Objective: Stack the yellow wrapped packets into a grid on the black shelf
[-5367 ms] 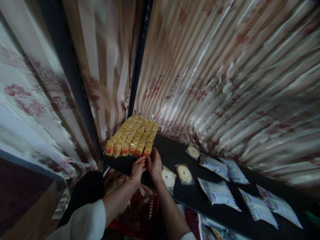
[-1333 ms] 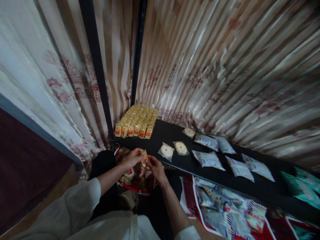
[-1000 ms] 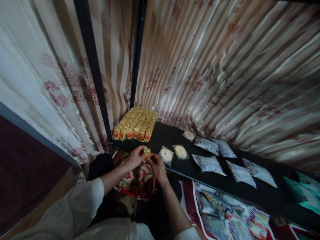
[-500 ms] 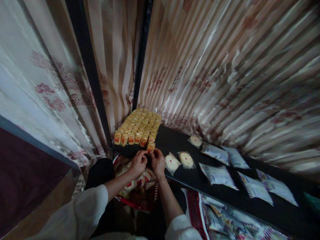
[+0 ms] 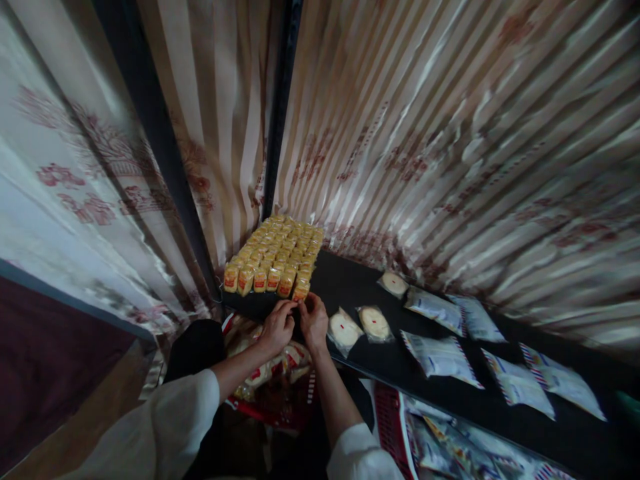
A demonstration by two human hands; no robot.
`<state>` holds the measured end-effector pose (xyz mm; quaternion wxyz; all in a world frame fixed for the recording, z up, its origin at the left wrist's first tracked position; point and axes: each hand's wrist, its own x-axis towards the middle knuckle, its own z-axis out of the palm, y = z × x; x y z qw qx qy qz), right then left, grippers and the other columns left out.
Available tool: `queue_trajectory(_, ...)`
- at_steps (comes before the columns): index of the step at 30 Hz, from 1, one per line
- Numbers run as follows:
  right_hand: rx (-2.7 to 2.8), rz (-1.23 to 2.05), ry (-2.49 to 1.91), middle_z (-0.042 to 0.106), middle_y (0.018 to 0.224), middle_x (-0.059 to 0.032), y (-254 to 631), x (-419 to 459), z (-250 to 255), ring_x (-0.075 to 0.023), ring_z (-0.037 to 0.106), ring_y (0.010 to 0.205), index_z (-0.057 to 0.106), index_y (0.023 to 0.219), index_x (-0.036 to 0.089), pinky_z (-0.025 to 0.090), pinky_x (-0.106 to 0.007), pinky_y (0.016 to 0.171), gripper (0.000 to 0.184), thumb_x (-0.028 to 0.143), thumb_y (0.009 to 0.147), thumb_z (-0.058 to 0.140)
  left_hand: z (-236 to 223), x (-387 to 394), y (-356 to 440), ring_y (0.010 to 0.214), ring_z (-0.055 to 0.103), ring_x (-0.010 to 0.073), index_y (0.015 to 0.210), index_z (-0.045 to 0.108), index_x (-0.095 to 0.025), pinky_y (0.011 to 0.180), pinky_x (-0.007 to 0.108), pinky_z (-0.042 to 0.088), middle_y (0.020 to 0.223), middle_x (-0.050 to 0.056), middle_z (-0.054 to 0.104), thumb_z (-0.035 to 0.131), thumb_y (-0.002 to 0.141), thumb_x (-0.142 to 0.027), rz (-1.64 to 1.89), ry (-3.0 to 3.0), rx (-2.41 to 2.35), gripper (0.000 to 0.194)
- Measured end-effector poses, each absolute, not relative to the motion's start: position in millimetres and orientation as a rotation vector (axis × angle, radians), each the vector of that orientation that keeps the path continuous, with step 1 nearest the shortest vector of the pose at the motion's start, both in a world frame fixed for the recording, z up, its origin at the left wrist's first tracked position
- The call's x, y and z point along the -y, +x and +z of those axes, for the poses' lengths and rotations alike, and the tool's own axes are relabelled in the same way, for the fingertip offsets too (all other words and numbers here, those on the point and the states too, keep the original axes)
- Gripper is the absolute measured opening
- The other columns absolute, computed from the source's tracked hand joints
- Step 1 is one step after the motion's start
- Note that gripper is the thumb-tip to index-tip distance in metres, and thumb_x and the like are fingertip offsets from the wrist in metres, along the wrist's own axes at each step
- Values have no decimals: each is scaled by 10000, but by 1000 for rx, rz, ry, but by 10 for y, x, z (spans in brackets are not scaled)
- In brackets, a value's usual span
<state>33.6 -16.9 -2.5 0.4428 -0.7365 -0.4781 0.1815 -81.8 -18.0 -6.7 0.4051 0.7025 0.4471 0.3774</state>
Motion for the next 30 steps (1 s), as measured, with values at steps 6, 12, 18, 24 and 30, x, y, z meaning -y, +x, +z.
queue_trajectory(6,1194,417,-1763,596,1009,-109,330,175,21,-194,580,876,565,1106,160,468,-334,821,377,345,786,490,-100,132,-769,939,564,138,1191,512,-199,934,314,457,1119,60,529,402,735,-31,965,1797,-1152,498)
queue_trajectory(12,1192,439,-1788,610,987,-104,325,107,13,-204,577,901,565,1063,157,454,-339,845,338,346,799,470,-154,100,-741,1060,539,157,1236,489,-187,990,325,425,1183,75,520,365,737,-21,988,1756,-1134,540)
queue_trajectory(18,1211,419,-1759,620,1006,-101,310,104,-28,-203,570,931,552,1059,163,444,-350,863,321,337,806,458,-213,113,-771,1092,523,157,1282,458,-202,1018,328,400,1225,66,502,365,727,-17,972,1786,-1097,592)
queue_trajectory(24,1157,352,-1738,561,1125,-162,214,322,34,-214,547,1008,491,1175,102,440,-356,896,443,345,806,462,-91,238,-853,973,555,149,1157,534,-168,953,304,433,1106,71,542,367,724,-7,1025,1788,-1111,491)
queue_trajectory(30,1050,549,-1667,621,1036,-106,106,1033,-80,-183,597,933,535,1045,161,466,-317,852,330,391,842,415,-112,749,-986,916,557,162,906,611,-192,885,298,444,917,50,602,370,773,-44,858,1823,-1181,313)
